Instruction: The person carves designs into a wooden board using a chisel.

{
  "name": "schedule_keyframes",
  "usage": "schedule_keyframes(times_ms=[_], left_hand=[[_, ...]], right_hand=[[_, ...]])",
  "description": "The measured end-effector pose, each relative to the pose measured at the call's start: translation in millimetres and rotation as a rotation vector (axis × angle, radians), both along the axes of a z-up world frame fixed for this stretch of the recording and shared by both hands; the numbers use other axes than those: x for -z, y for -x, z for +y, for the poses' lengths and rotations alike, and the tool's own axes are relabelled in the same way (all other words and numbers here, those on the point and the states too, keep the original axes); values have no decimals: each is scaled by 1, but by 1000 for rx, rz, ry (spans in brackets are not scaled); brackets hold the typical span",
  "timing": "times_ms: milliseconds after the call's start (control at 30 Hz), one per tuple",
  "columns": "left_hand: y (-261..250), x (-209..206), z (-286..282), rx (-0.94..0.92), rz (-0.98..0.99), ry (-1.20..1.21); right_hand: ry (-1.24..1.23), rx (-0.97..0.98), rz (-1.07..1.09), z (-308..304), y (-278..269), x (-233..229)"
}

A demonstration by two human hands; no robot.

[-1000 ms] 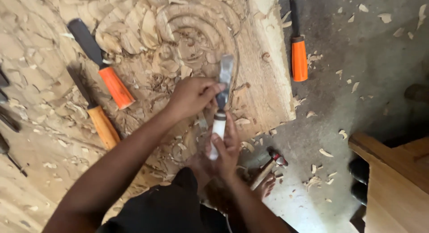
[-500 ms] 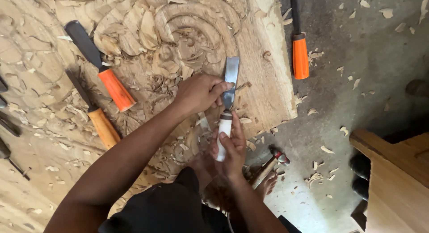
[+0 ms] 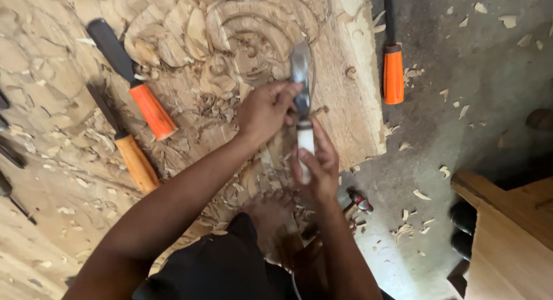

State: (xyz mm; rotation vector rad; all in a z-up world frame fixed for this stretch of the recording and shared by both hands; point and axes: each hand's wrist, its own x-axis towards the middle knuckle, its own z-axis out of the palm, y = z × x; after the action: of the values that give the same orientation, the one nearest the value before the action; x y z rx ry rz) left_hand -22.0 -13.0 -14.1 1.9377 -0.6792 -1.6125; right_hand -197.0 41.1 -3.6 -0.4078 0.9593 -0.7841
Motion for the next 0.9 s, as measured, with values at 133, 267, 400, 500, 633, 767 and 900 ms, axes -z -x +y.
schedule_keyframes(times_ms=[133, 267, 400, 500, 633, 767, 900], left_hand=[[-1, 34, 32, -360, 135, 415], [-22, 10, 19, -132, 163, 339], [-29, 0, 20, 547, -93, 65], [-30, -1, 14, 681, -129, 55], [-21, -10, 4, 567, -64, -88], [-16, -14, -1, 481, -68, -102], [-7, 0, 2, 339, -62, -90]], right_hand=[[298, -215, 34, -15, 1, 4], [730, -371, 380, 32, -18, -10], [46, 4, 243, 90, -30, -20], [-27, 117, 184, 86, -35, -26], [-65, 104, 201, 58, -33, -30], [-76, 82, 186, 44, -22, -23], [14, 11, 249, 25, -12, -13]])
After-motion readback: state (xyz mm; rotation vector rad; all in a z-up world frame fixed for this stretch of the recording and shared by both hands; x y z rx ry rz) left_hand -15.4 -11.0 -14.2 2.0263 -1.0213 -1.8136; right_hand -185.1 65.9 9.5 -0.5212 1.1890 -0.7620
